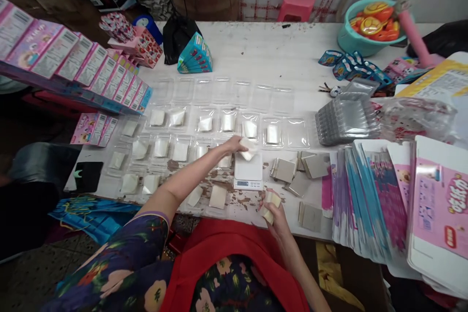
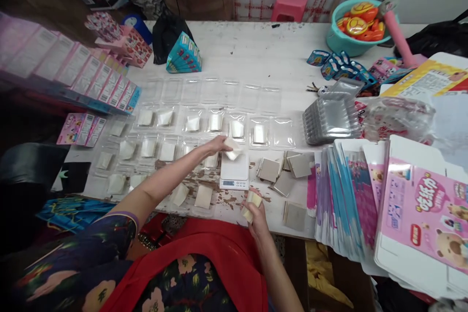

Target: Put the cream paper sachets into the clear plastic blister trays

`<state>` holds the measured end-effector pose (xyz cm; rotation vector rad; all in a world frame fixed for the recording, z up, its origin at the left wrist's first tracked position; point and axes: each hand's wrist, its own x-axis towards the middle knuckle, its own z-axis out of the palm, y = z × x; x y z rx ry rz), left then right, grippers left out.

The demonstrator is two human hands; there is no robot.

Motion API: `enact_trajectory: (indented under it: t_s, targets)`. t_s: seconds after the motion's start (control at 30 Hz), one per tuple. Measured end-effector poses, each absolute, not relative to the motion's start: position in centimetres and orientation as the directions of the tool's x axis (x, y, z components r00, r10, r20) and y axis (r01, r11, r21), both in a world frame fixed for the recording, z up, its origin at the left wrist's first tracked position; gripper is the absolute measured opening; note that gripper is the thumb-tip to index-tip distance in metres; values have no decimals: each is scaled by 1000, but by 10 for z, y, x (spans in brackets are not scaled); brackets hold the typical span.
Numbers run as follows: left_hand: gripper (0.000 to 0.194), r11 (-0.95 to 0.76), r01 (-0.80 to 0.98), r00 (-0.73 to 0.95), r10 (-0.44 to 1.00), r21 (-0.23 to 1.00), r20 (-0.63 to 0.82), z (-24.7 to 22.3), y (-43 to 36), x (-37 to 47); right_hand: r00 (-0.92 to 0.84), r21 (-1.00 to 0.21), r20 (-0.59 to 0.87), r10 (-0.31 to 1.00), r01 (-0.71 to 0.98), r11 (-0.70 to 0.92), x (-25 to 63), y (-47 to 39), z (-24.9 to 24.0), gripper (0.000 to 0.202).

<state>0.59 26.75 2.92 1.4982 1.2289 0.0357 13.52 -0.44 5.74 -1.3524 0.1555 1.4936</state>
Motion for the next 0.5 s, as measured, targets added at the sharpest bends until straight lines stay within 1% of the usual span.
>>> enact_trajectory:
  t_s: [0.03,0.07,0.1,0.13,0.17,0.23,0.27,0.3,0.4,0.5]
  targets:
    - [28,208,604,442,716,769,-541,35,294,12,188,-519,-770,610,-740,-428,137,-2,58,56]
    - [29,189,575,434,754,796,-492,41,323,21,170,-518,-762,624,-739,-431,138,1,59,55]
    - [29,123,581,431,791,804,-433,48,352,31,154,-517,-756,637,-737,-435,139,3,59,54]
    - [29,20,629,436,818,777,-374,54,380,44,140,-515,-751,645,-736,-439,141,6,59,54]
    - [30,-99,698,454,827,709,-332,60,406,58,128,-513,-746,653,-737,-441,142,8,59,54]
    - [33,-301,800,501,810,518,-303,66,449,87,120,-509,-741,661,-742,-436,145,13,58,57]
    - [34,-367,820,521,794,439,-311,67,465,101,119,-508,-737,665,-747,-429,146,14,57,59]
    - [34,-408,827,536,779,386,-325,65,478,114,123,-509,-734,668,-752,-420,148,16,57,60]
    - [30,-462,825,561,742,327,-367,51,498,143,96,-480,-741,664,-768,-424,152,19,60,61]
    - [29,-502,819,573,717,276,-397,31,501,158,54,-442,-750,659,-782,-439,155,21,67,60]
